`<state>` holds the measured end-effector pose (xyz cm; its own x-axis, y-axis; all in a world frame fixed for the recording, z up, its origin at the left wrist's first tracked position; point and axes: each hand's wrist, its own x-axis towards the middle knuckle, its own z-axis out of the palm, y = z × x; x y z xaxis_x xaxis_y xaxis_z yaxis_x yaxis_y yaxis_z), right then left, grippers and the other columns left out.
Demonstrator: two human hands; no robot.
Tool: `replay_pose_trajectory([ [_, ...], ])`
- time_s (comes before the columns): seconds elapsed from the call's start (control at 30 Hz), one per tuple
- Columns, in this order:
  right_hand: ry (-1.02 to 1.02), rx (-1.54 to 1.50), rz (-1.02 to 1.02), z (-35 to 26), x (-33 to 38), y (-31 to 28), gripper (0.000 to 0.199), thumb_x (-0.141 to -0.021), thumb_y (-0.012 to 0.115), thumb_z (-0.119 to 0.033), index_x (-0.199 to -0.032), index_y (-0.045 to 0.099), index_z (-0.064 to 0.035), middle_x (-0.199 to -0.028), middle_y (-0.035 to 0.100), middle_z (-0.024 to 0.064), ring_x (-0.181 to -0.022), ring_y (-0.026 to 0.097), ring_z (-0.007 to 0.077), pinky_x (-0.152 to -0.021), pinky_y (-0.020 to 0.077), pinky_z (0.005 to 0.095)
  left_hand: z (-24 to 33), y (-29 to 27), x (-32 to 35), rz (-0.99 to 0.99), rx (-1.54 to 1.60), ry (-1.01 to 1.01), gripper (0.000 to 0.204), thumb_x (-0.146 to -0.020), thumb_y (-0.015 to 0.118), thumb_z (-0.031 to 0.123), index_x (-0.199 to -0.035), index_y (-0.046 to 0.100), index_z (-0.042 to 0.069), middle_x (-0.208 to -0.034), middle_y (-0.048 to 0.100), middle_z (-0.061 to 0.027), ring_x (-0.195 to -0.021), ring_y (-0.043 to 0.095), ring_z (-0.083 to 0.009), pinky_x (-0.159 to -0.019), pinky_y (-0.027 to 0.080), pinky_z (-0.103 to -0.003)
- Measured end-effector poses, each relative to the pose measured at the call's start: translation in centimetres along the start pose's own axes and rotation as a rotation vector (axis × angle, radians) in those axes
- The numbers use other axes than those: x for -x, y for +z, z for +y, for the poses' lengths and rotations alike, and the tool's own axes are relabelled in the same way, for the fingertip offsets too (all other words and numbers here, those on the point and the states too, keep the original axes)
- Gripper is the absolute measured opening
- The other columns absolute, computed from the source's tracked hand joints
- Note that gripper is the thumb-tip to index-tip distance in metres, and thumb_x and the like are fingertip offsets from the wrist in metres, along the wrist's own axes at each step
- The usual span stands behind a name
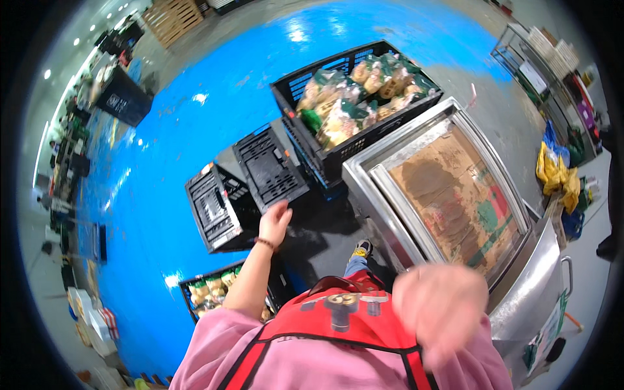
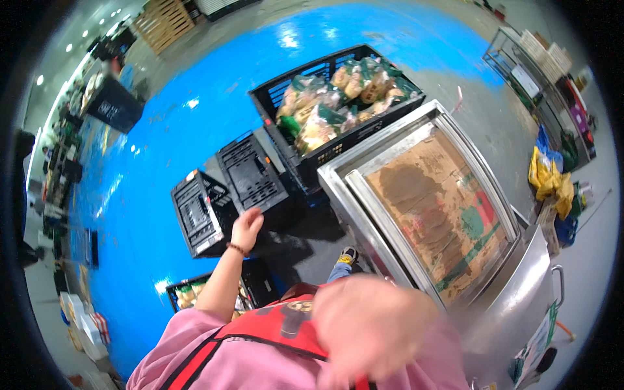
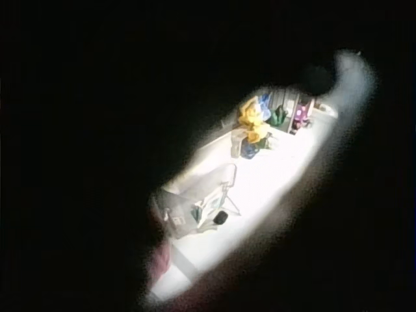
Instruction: The person places vacuum-sealed packages of lotus root into a vacuum sealer, seals them, and then transfers the sealed packages into a purple basket. The process is repeated for multiple packages.
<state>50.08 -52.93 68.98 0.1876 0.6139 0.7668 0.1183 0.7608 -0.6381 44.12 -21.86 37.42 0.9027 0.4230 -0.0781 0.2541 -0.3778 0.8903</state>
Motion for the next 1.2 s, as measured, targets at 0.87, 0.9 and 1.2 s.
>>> replay_pose_trajectory([
  [0.87,1.037,0.520,1.819,8.0,27.9,-9.4,0.020,-0.084,0.057,-0.009,-0.102,0.060,0.0007,-0.072,0.057,0.0006,-0.065,0.051,0.0073,-0.061,0.0437,0.0251,-10.5,19.7,-50.9,-0.502,0.249,-0.439,0.007,-0.088,0.065,0.017,-0.092,0.062,0.012,-0.079,0.060,0.0026,-0.066,0.056,-0.0100,-0.056,0.044,-0.023],
  [0.9,1.000,0.494,1.829,8.4,27.5,-9.6,0.020,-0.084,0.057,-0.009,-0.101,0.060,0.0008,-0.072,0.057,0.0007,-0.065,0.051,0.0073,-0.061,0.0437,0.0254,-10.0,17.8,-51.8,-0.477,0.210,-0.341,0.007,-0.089,0.064,0.019,-0.089,0.060,0.014,-0.075,0.058,0.0036,-0.063,0.053,-0.0093,-0.053,0.042,-0.022],
  [1.2,1.021,0.538,1.829,10.5,26.0,-10.5,0.019,-0.084,0.058,-0.011,-0.099,0.062,-0.0001,-0.066,0.055,-0.0009,-0.060,0.049,0.0070,-0.056,0.0415,0.0253,6.5,14.2,-39.2,-0.628,0.360,-0.225,0.021,-0.084,0.060,-0.003,-0.082,0.047,0.013,-0.076,0.054,0.0025,-0.068,0.052,-0.0094,-0.064,0.042,-0.022],
])
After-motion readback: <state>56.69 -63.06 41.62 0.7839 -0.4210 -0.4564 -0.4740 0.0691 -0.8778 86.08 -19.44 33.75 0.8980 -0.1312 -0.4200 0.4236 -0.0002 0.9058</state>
